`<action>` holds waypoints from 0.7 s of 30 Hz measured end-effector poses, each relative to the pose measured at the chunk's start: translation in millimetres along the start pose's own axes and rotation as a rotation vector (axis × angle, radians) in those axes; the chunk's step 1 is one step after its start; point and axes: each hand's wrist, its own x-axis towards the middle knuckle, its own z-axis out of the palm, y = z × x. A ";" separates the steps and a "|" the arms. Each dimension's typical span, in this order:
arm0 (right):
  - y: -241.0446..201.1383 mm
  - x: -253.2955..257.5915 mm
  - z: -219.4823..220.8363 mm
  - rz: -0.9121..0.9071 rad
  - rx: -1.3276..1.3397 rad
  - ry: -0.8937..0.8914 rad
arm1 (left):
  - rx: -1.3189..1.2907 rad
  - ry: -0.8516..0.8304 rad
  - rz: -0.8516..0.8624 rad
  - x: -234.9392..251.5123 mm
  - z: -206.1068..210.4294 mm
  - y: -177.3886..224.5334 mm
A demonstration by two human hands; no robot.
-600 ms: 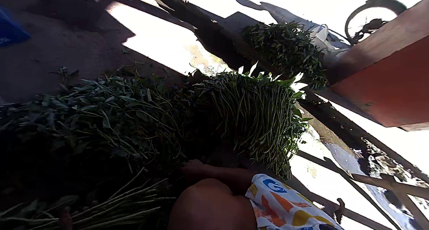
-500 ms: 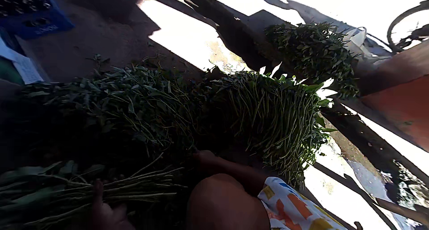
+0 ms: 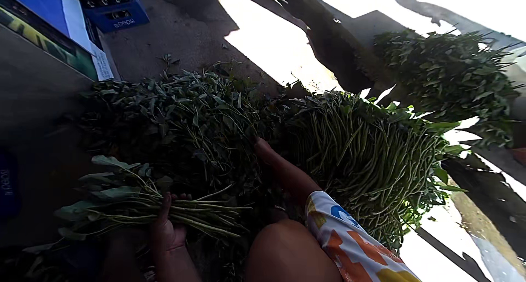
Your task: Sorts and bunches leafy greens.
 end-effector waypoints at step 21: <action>-0.5 -112.2 -30.9 -0.343 0.811 -0.077 | 0.065 -0.053 -0.057 -2.0 0.5 -5.2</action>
